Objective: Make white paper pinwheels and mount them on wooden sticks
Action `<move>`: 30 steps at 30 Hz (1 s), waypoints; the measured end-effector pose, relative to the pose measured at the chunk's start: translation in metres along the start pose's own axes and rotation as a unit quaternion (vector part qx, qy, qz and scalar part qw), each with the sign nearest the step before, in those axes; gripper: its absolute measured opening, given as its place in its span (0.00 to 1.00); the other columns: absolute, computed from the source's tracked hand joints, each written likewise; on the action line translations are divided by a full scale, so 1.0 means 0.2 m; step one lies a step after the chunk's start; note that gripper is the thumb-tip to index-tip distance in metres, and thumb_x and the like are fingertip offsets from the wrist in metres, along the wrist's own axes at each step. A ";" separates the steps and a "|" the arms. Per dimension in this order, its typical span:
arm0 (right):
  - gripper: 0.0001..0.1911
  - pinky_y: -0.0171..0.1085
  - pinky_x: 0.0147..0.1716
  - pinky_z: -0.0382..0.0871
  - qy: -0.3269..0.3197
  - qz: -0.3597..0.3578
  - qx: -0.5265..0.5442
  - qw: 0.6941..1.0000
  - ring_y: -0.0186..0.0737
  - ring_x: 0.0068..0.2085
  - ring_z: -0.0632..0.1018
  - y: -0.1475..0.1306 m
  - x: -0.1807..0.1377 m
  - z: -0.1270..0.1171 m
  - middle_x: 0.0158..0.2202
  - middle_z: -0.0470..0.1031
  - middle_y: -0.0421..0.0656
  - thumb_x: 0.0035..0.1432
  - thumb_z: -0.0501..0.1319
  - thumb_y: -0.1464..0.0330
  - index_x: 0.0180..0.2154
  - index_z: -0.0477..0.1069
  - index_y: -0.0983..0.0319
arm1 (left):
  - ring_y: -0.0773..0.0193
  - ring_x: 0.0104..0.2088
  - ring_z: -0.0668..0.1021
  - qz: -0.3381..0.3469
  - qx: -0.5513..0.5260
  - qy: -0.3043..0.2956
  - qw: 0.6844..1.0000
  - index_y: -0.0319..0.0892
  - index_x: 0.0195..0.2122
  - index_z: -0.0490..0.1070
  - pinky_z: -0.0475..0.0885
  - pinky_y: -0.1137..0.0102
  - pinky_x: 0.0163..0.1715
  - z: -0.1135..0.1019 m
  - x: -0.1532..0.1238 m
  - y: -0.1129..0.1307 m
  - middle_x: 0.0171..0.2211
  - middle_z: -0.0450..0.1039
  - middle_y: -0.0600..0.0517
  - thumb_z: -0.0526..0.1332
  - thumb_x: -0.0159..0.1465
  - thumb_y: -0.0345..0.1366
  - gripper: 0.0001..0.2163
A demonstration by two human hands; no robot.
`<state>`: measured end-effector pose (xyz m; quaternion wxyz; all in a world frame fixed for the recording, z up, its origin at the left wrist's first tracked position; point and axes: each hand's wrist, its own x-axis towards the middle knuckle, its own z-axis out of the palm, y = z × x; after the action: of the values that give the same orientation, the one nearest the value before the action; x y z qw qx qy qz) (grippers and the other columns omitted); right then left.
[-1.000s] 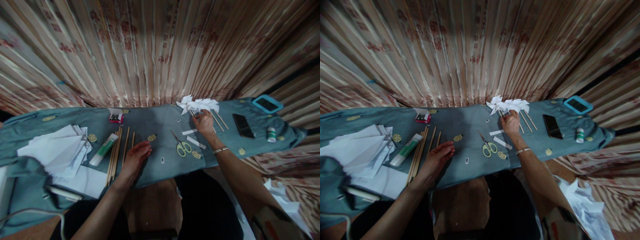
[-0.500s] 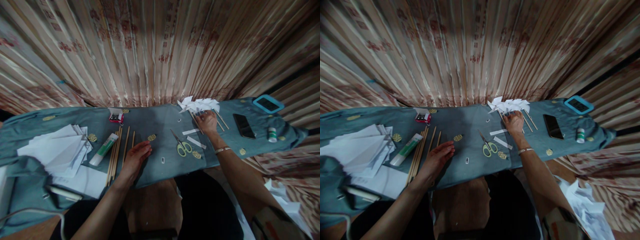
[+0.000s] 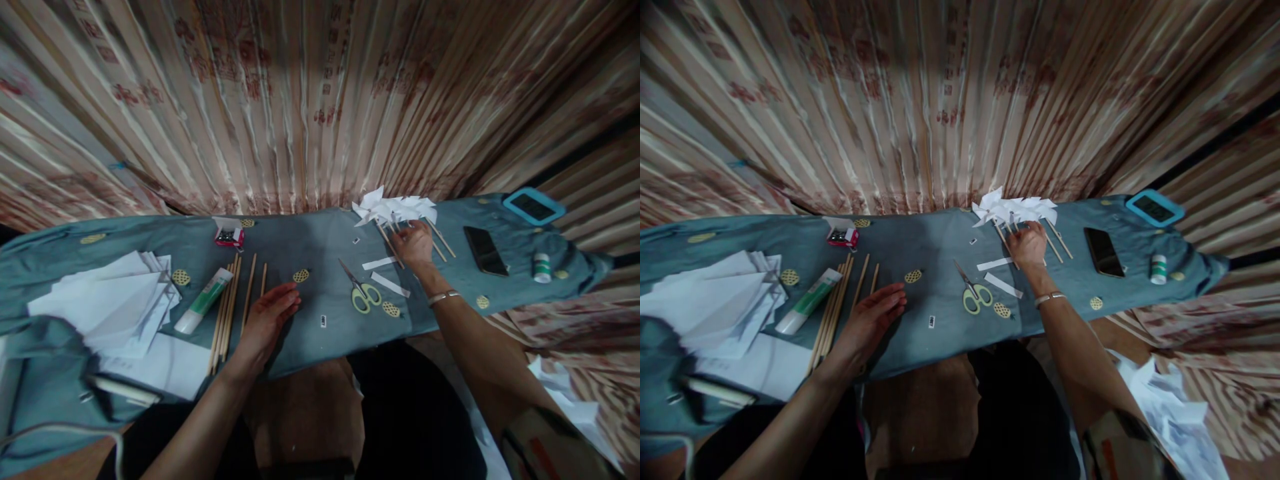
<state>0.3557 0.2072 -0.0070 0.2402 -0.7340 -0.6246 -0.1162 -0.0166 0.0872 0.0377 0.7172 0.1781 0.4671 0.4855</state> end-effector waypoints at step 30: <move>0.11 0.62 0.59 0.62 0.011 -0.037 -0.001 0.999 0.61 0.58 0.70 -0.02 -0.02 0.02 0.50 0.76 0.60 0.55 0.61 0.66 0.31 0.79 0.65 | 0.70 0.29 0.79 0.002 0.004 -0.007 1.000 0.38 0.34 0.80 0.74 0.75 0.35 -0.02 0.01 -0.01 0.30 0.79 0.52 0.77 0.43 0.32 0.17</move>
<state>0.3513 0.2063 -0.0122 0.2415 -0.7094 -0.6485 -0.1336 -0.0176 0.0872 0.0332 0.7185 0.1856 0.4639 0.4838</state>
